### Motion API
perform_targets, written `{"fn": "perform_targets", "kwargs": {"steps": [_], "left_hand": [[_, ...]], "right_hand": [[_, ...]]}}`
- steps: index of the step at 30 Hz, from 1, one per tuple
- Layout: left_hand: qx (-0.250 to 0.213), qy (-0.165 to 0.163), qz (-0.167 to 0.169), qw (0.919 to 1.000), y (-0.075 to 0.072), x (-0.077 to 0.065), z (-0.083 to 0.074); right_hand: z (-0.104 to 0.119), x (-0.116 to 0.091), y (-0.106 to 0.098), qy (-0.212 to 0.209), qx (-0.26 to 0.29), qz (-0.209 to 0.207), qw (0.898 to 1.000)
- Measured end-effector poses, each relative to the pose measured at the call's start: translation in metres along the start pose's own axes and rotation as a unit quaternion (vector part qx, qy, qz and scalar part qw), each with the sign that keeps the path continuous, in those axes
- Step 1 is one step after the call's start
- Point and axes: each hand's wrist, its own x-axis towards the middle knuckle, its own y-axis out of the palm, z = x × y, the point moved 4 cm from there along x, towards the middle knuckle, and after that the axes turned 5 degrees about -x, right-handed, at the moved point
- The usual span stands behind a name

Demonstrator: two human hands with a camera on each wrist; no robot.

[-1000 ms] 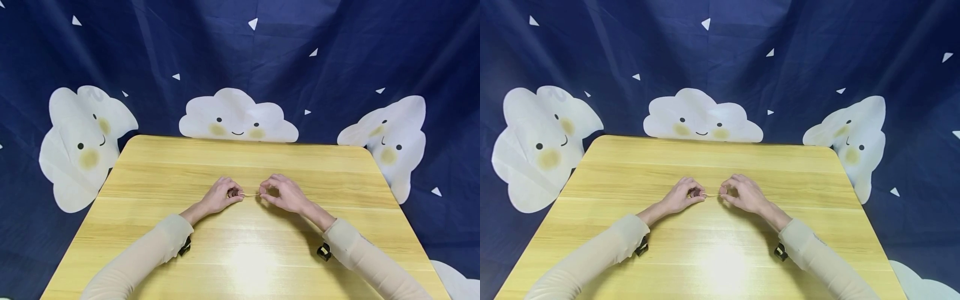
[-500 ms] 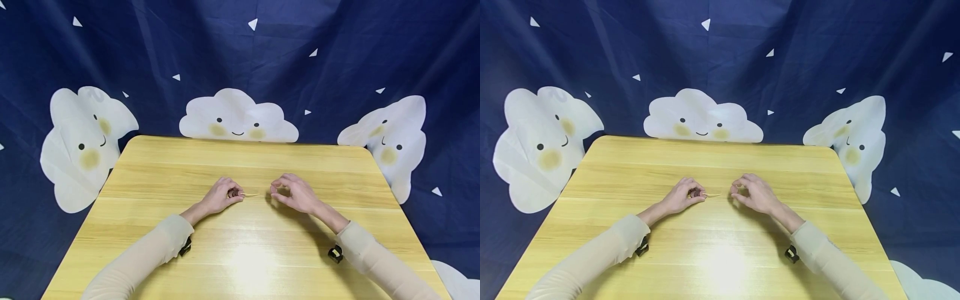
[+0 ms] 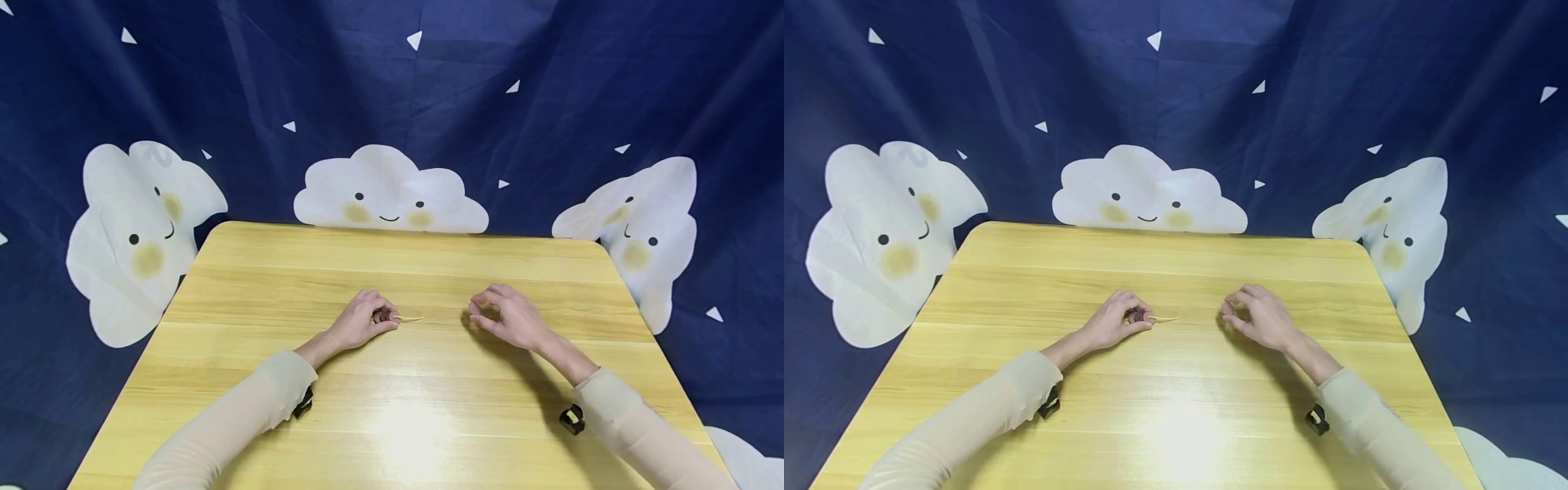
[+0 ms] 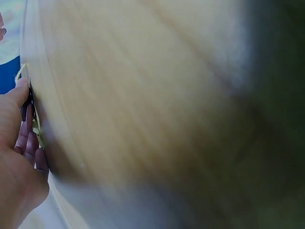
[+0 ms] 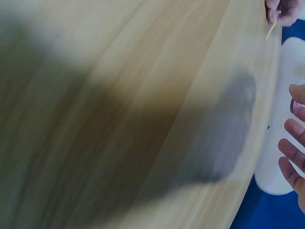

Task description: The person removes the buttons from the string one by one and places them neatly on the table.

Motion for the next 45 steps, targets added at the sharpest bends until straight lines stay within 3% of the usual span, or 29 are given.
{"fn": "perform_targets", "kwargs": {"steps": [23, 35, 45], "left_hand": [[0.003, -0.003, -0.001, 1.0000, -0.001, 0.001, -0.002], [0.007, 0.002, -0.005, 1.0000, 0.001, 0.000, -0.001], [0.009, -0.006, 0.000, 0.9999, 0.001, 0.000, 0.000]], "right_hand": [[-0.071, -0.059, -0.015, 0.064, -0.075, -0.008, 0.995], [-0.090, -0.077, -0.015, 0.086, -0.097, -0.010, 0.992], [-0.098, -0.084, -0.016, 0.111, -0.092, 0.015, 0.989]]}}
